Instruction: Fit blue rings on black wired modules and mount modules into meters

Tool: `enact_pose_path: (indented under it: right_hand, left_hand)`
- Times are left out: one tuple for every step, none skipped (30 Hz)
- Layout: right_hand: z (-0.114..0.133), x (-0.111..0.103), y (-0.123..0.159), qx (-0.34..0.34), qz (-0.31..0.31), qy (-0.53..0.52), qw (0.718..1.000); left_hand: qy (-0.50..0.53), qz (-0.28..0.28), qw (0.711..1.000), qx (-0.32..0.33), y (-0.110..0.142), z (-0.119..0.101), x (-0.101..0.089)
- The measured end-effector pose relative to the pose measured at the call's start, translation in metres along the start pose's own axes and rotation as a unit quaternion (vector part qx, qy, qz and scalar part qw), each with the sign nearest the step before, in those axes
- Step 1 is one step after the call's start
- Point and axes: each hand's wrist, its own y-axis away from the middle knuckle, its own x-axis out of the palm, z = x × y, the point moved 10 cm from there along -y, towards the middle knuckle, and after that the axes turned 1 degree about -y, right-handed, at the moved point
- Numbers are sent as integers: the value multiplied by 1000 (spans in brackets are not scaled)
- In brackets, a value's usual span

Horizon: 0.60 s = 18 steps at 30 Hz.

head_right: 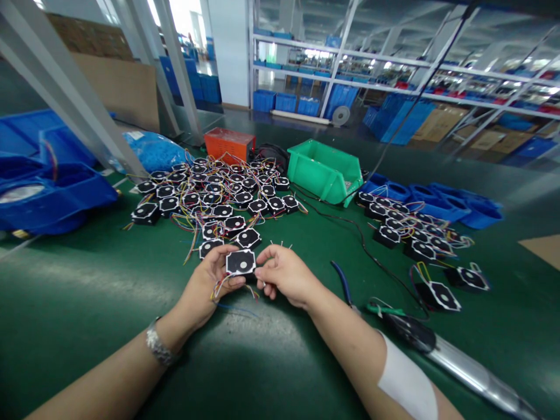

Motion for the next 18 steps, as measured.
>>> enact_pose_path:
  right_hand:
    - [-1,0,-1,-1,-2,-8,1000]
    - [-1,1,-1,-1,-3,-16,1000]
    - [-2,1,-1,-2,-4,-23,1000]
    - [-3,2,-2,-1,-3,-28,1000]
    - [-3,2,-2,-1,-3,-34,999]
    - [-2,1,-2,-4,-6,-39,999]
    - [0,0,-3,-9,-12,-45,999]
    - [2,-3,-3,-18,-23,-52,998]
    - [6,-8,-3,-32,-41,-62,997]
    - [9,-13,-2,-47,-62,-73,994]
    - [13,-18,-2,-63,-85,-84,991]
    - [15,-23,-1,-76,-106,-93,987]
    - [16,-27,0,-86,-126,-101,983]
    - [17,-31,0,-94,-141,-105,980]
    - [17,-33,1,-103,-153,-107,977]
    - [18,-35,1,-114,-160,-106,975]
    - [20,-36,2,-126,-165,-102,973]
    - [21,-36,2,-137,-166,-94,972]
  left_hand:
    - [0,-2,1000,-2,0,0,0]
    - [0,-3,1000,-3,0,1,0]
    - [0,-3,1000,-4,0,1,0]
    - [1,-3,1000,-3,0,1,-1]
    - [6,-3,1000,-3,1,0,-1]
    - [15,-3,1000,-4,1,0,0]
    - [29,-3,1000,-10,1,1,0]
    - [47,-4,999,-21,2,2,0]
    - [69,-4,997,-37,3,4,0]
    - [90,-2,994,-56,4,7,1]
    - [112,1,991,-76,5,10,2]
    - [131,6,987,-94,6,13,4]
    - [147,13,983,-110,7,15,6]
    - [161,20,979,-125,8,18,8]
    - [173,27,975,-138,8,20,9]
    - [183,31,971,-149,9,22,10]
    - [191,33,968,-159,9,24,11]
    - [197,34,965,-167,9,26,11]
